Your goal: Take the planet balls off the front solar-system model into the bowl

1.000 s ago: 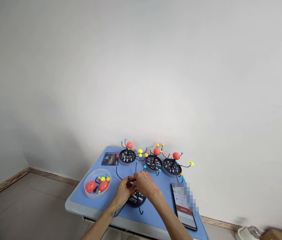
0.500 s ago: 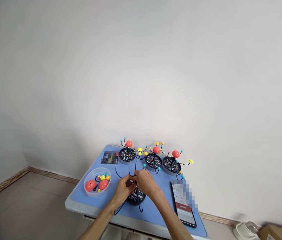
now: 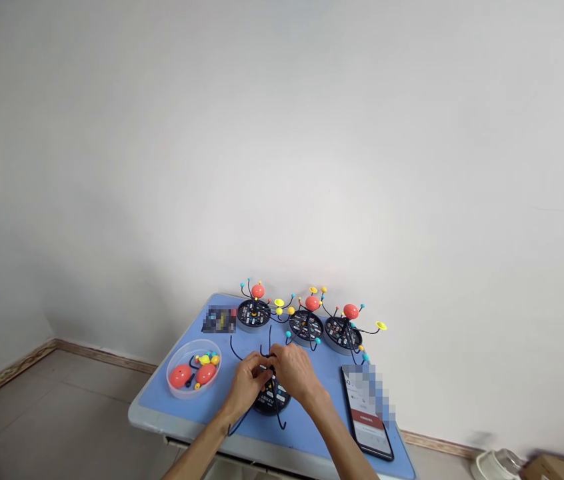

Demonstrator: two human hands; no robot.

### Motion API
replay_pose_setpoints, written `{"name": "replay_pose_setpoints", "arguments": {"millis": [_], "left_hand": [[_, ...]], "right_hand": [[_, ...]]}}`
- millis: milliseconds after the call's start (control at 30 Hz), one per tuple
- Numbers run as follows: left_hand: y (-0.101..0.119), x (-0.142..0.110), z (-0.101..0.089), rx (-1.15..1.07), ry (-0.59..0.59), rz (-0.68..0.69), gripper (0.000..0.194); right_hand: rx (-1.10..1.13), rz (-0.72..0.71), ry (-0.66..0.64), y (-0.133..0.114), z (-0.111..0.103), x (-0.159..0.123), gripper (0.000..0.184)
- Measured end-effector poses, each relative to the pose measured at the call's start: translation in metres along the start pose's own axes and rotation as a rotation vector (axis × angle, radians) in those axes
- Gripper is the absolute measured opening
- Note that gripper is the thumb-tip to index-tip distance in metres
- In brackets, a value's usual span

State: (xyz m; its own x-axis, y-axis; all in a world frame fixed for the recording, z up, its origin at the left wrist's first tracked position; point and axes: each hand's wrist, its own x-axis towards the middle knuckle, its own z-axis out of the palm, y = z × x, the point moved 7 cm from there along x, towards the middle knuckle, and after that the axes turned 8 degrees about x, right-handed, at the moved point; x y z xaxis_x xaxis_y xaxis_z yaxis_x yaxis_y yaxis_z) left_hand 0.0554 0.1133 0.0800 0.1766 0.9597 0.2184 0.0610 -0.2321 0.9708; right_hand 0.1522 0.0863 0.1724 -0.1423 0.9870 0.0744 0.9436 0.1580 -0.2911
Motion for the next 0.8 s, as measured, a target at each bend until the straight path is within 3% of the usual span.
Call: {"name": "replay_pose_setpoints", "arguments": {"millis": [300, 433, 667, 800], "left_hand": [[0.006, 0.001, -0.004, 0.063, -0.017, 0.027, 0.017], [0.021, -0.007, -0.019, 0.01, 0.014, 0.004, 0.029], [0.073, -0.05, -0.04, -0.118, -0.024, -0.027, 0.043], [0.08, -0.076, -0.043, -0.186, 0.006, -0.073, 0.051]], "right_hand": [[0.297, -0.025, 0.179, 0.004, -0.015, -0.013, 0.014], [0.43, -0.047, 0.242, 0.002, -0.022, -0.024, 0.009], [0.611, -0.154, 0.314, -0.022, -0.02, -0.059, 0.006], [0.681, -0.255, 0.358, -0.043, -0.005, -0.086, 0.011]]}}
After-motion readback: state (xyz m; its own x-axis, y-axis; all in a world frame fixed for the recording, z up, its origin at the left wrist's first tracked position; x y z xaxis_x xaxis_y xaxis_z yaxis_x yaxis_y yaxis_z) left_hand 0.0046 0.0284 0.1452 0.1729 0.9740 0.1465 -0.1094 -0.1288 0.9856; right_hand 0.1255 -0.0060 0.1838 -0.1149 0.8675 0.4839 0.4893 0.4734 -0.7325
